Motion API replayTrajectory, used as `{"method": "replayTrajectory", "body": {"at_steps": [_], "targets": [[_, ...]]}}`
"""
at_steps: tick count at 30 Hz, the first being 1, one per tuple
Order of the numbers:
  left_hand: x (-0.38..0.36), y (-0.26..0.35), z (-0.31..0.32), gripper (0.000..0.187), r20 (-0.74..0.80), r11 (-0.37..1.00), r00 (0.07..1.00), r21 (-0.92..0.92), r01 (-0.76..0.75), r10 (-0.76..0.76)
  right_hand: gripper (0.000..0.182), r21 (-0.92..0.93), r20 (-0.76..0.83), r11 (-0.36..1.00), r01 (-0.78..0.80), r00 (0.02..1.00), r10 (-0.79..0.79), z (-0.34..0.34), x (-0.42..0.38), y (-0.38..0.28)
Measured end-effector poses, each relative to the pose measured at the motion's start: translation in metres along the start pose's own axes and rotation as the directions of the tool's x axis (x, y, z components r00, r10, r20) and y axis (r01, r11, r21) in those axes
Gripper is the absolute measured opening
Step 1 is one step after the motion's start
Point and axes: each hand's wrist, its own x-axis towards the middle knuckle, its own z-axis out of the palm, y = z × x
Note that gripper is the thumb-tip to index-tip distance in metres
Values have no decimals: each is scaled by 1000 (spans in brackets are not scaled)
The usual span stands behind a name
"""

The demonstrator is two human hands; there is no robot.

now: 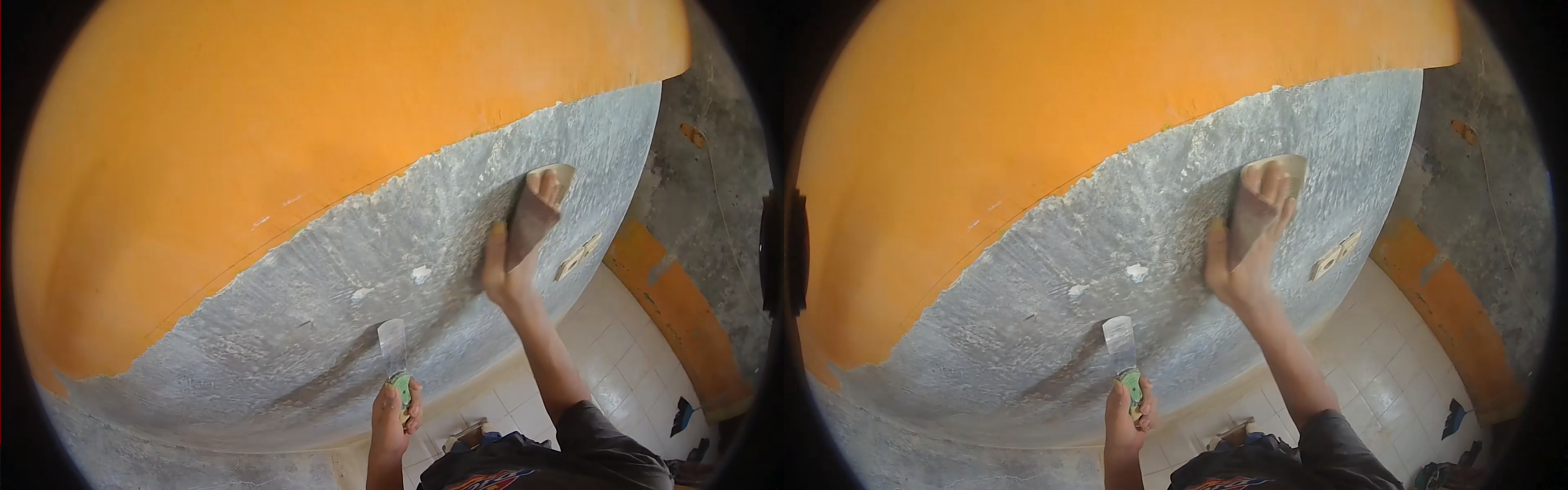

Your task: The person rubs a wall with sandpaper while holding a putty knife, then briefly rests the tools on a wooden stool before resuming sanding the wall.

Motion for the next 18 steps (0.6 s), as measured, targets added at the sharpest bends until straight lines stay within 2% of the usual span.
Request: {"method": "replayTrajectory", "body": {"at_steps": [1,3,5,8,10,11,12,15,18], "targets": [[1,-1,0,55,7,1000,1000,-9,-7,7,71,-3,1,1000,-1,1000,1,4,-7,-4],[3,-5,2,55,20,1000,1000,-9,-8,8,71,-81,149,992,92,986,-80,10,-51,-10],[4,-7,2,51,20,998,999,-50,-27,28,74,-54,291,993,106,953,-86,21,-127,5],[1,-5,5,49,32,996,999,-85,-9,12,73,-52,327,998,30,945,-12,18,-137,18],[1,-5,6,48,21,997,1000,-76,-11,13,68,-69,60,993,101,993,-97,8,-60,14],[2,-4,6,48,17,997,1000,-71,-13,14,65,-37,103,999,5,995,-1,-7,-25,6],[2,-3,8,48,17,997,1000,-71,-16,18,65,8,33,1000,16,999,-16,-15,2,3],[2,1,13,48,6,999,1000,-49,-2,2,66,-27,13,1000,5,1000,-5,-16,15,1],[4,-1,14,48,14,1000,1000,-17,-21,21,65,-9,128,1000,-7,992,8,-11,-48,2]]}}
